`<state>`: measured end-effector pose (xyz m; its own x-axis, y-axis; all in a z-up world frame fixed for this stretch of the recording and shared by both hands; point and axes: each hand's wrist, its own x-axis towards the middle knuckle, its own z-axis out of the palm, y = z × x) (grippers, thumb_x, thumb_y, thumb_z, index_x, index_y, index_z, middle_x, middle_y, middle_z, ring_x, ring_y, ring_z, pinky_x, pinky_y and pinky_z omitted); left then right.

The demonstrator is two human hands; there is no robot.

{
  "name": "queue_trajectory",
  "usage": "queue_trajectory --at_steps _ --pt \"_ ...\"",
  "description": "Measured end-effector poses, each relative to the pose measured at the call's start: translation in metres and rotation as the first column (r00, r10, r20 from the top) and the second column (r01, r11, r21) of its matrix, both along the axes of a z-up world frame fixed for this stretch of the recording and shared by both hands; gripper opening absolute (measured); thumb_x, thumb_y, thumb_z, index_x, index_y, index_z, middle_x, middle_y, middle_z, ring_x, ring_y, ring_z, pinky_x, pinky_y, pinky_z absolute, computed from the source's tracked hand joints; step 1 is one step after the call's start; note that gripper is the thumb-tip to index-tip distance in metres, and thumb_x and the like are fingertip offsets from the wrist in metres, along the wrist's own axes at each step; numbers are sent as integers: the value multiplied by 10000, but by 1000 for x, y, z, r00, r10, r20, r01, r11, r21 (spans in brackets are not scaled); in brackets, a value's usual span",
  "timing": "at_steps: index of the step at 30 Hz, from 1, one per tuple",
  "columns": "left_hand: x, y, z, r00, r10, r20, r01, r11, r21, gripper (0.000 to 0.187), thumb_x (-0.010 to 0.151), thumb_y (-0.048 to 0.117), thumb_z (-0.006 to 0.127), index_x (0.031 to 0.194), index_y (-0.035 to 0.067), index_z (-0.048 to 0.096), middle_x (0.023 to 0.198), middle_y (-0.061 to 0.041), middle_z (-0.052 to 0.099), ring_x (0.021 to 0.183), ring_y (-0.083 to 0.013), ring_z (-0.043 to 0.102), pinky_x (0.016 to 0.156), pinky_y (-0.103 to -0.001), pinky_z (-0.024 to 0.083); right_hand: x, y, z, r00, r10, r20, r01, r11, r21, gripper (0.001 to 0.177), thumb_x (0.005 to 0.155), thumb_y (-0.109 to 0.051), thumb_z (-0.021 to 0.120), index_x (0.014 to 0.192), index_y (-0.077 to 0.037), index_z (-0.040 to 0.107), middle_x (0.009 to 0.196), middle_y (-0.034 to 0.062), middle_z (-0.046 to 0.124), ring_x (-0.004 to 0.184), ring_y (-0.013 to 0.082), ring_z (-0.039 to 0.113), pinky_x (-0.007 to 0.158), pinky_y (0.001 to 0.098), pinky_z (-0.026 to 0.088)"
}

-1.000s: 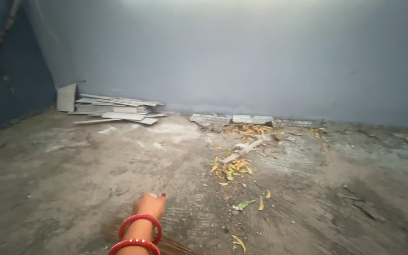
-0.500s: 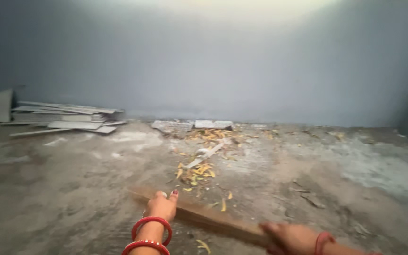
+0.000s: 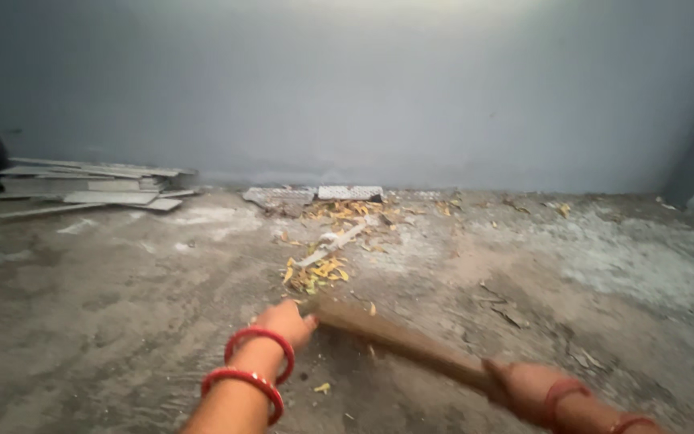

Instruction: The person uses a broom to sweep dry leaves and debris away from the gaps between concrete slabs and tiles on a floor.

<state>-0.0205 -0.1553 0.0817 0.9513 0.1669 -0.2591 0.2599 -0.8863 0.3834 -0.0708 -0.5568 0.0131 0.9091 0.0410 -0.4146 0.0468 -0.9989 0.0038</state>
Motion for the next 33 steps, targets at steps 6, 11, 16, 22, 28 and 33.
queue_trajectory --at_steps 6,11,16,22,28,33 --pt "4 -12 4 999 -4 44 4 1000 -2 627 968 543 599 1438 131 542 1451 -188 588 1387 -408 525 1142 -516 441 -25 14 27 1000 -5 10 3 979 206 606 945 -428 611 1488 -240 422 1248 81 714 1118 274 716 965 408 570" --pt "5 -24 -1 1000 -13 22 12 999 31 655 980 550 593 1473 129 491 1472 -202 544 1396 -418 493 1152 -519 413 -49 31 -16 930 367 29 -366 915 168 599 990 -405 631 1518 -226 411 1263 140 643 1115 367 643 957 470 520" --pt "16 -34 -14 999 -27 37 27 1000 10 695 968 550 618 1482 104 479 1467 -224 549 1384 -420 508 1154 -511 409 -39 14 -3 966 64 -251 -63 998 15 361 1047 -331 474 1371 -202 564 1106 92 713 1025 290 699 911 452 551" --pt "36 -36 -41 982 -133 136 139 990 -36 605 948 478 627 1438 134 543 1405 -205 619 1341 -386 574 1128 -473 461 -22 -42 42 882 -471 -5 467 873 144 577 1133 -528 338 1205 -99 718 1031 164 789 989 321 716 880 454 487" --pt "48 -45 -52 985 -77 155 92 992 -89 622 953 476 643 1459 135 521 1395 -233 610 1324 -403 576 1116 -471 467 -30 -73 -9 980 52 191 -52 999 -5 574 989 -377 534 1517 -272 334 1199 134 688 1076 361 681 897 481 555" --pt "39 -70 -47 992 -95 84 108 981 -163 610 967 461 616 1464 125 503 1407 -207 616 1345 -372 576 1125 -477 460 -39 -83 -88 969 247 0 -247 969 1 576 1042 -288 478 1591 -307 307 1230 194 629 1117 403 651 939 480 532"
